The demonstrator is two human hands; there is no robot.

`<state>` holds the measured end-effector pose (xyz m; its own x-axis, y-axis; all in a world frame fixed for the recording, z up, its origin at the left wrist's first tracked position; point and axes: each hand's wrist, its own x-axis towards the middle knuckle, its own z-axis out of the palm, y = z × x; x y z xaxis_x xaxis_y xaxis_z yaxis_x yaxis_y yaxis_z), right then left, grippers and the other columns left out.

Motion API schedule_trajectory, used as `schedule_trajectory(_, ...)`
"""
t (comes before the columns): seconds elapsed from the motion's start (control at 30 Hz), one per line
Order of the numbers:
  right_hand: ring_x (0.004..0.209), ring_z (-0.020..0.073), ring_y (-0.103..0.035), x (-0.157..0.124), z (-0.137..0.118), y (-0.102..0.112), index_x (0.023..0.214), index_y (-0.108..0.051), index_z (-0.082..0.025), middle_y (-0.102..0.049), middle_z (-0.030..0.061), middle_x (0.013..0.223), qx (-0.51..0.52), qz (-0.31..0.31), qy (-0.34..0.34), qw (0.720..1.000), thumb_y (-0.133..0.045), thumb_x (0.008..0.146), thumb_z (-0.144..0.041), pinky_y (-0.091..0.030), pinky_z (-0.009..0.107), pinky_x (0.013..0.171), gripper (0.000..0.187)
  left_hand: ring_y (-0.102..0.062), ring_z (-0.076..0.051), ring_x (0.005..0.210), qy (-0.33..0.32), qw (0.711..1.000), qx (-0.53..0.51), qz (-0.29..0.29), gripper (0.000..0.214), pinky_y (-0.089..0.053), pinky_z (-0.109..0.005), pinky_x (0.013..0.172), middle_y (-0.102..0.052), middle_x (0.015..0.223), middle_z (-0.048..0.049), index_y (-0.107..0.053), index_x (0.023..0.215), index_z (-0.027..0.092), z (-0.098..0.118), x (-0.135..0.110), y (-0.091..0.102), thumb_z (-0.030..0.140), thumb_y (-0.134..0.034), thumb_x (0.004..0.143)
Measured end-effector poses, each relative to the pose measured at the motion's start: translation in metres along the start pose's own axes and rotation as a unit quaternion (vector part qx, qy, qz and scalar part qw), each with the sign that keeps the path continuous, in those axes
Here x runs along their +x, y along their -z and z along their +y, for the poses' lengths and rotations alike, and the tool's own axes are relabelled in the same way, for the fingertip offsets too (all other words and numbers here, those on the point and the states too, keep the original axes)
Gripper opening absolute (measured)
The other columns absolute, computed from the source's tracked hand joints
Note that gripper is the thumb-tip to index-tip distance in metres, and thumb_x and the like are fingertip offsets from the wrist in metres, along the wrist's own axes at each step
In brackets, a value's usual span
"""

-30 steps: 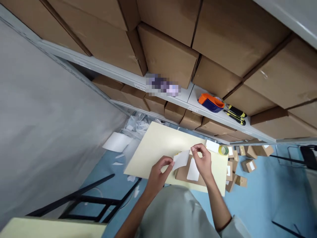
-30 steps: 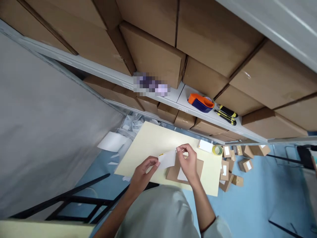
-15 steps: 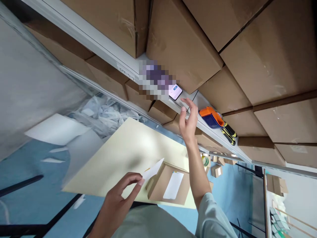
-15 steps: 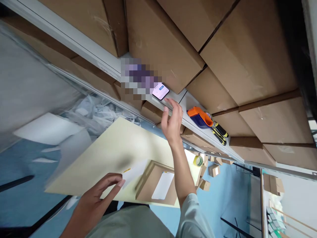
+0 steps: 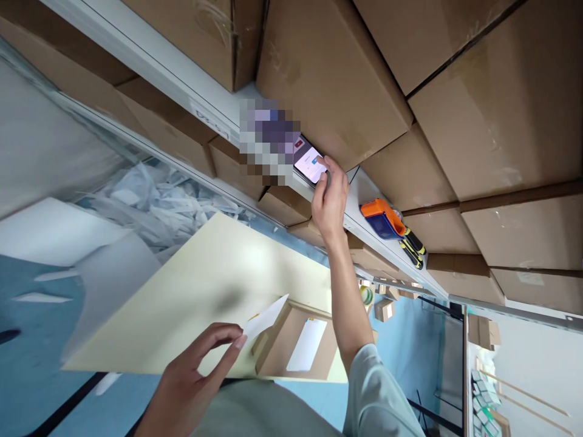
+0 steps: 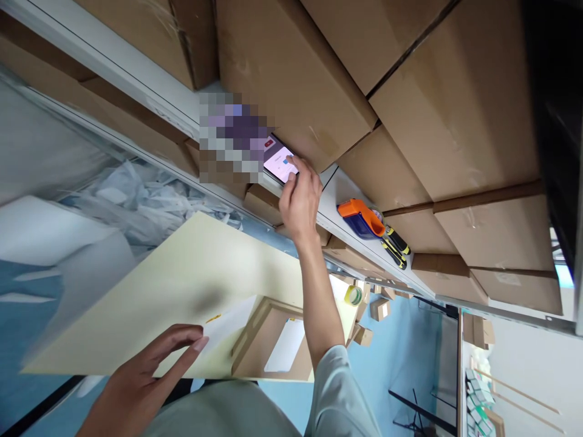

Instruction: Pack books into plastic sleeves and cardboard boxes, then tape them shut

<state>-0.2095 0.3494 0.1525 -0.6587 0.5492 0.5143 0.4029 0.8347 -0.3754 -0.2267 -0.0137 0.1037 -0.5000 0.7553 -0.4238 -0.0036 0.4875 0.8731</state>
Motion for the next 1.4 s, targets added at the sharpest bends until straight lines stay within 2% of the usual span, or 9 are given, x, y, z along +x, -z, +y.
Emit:
schedule_trajectory(0.27,0.151,0.0311,-0.054,0.005,-0.002,-0.001,0.159,-0.05,-0.026,-0.063,0.0184,0.153,0.0,-0.047,-0.036,0.998,-0.031,0.119,-0.048,-0.041,0.06,0.128,0.049,-0.075,-0.019,0.076,-0.026,0.999,-0.007,0.047,0.045,-0.06,-0.022,0.066,-0.08,0.087,0.0007,-0.073,0.08,0.029,-0.004,0.005,-0.002,0.073,-0.063,0.089)
schedule_trajectory(0.57,0.155,0.028,-0.051,0.002,0.002,0.0,0.161,-0.047,-0.025,-0.06,0.0178,0.157,0.013,-0.018,-0.026,0.999,-0.026,0.12,-0.048,-0.04,0.056,0.131,0.052,-0.078,-0.02,0.083,-0.01,1.0,0.004,0.019,0.041,-0.061,-0.021,0.068,-0.081,0.095,-0.0001,-0.074,0.086,0.029,-0.007,0.007,0.003,0.069,-0.064,0.09)
schedule_trajectory(0.73,0.154,0.0285,-0.052,0.001,0.002,0.0,0.161,-0.049,-0.025,-0.06,0.0184,0.156,0.024,0.001,-0.021,0.999,-0.029,0.119,-0.05,-0.041,0.057,0.13,0.052,-0.076,-0.018,0.079,-0.025,0.999,-0.01,0.033,0.043,-0.06,-0.02,0.071,-0.078,0.089,0.0001,-0.071,0.083,0.028,-0.002,0.006,0.001,0.069,-0.063,0.092)
schedule_trajectory(1.0,0.152,0.0283,-0.054,-0.001,-0.01,0.006,0.16,-0.049,-0.025,-0.063,0.0187,0.154,0.049,0.029,-0.027,0.998,-0.028,0.119,-0.048,-0.042,0.058,0.128,0.051,-0.077,-0.018,0.081,-0.046,0.998,-0.027,0.02,0.037,-0.06,-0.019,0.074,-0.078,0.092,-0.0011,-0.071,0.085,0.026,0.006,-0.001,0.001,0.062,-0.064,0.093)
schedule_trajectory(1.17,0.152,0.0284,-0.054,0.016,-0.024,0.003,0.16,-0.047,-0.027,-0.062,0.0167,0.156,0.043,0.001,0.001,0.999,-0.026,0.12,-0.045,-0.041,0.058,0.129,0.049,-0.075,-0.018,0.077,-0.049,0.998,-0.032,0.027,0.04,-0.061,-0.02,0.075,-0.077,0.087,-0.0012,-0.071,0.084,0.026,0.004,-0.006,0.003,0.063,-0.063,0.094)
schedule_trajectory(1.4,0.148,0.0271,-0.055,0.053,-0.038,-0.023,0.16,-0.045,-0.03,-0.064,0.0107,0.155,0.032,-0.096,0.04,0.994,-0.021,0.12,-0.039,-0.036,0.06,0.131,0.047,-0.071,-0.017,0.072,-0.034,0.998,-0.043,0.034,0.038,-0.061,-0.021,0.071,-0.077,0.087,-0.0001,-0.071,0.083,0.026,0.0,-0.009,0.017,0.062,-0.065,0.093)
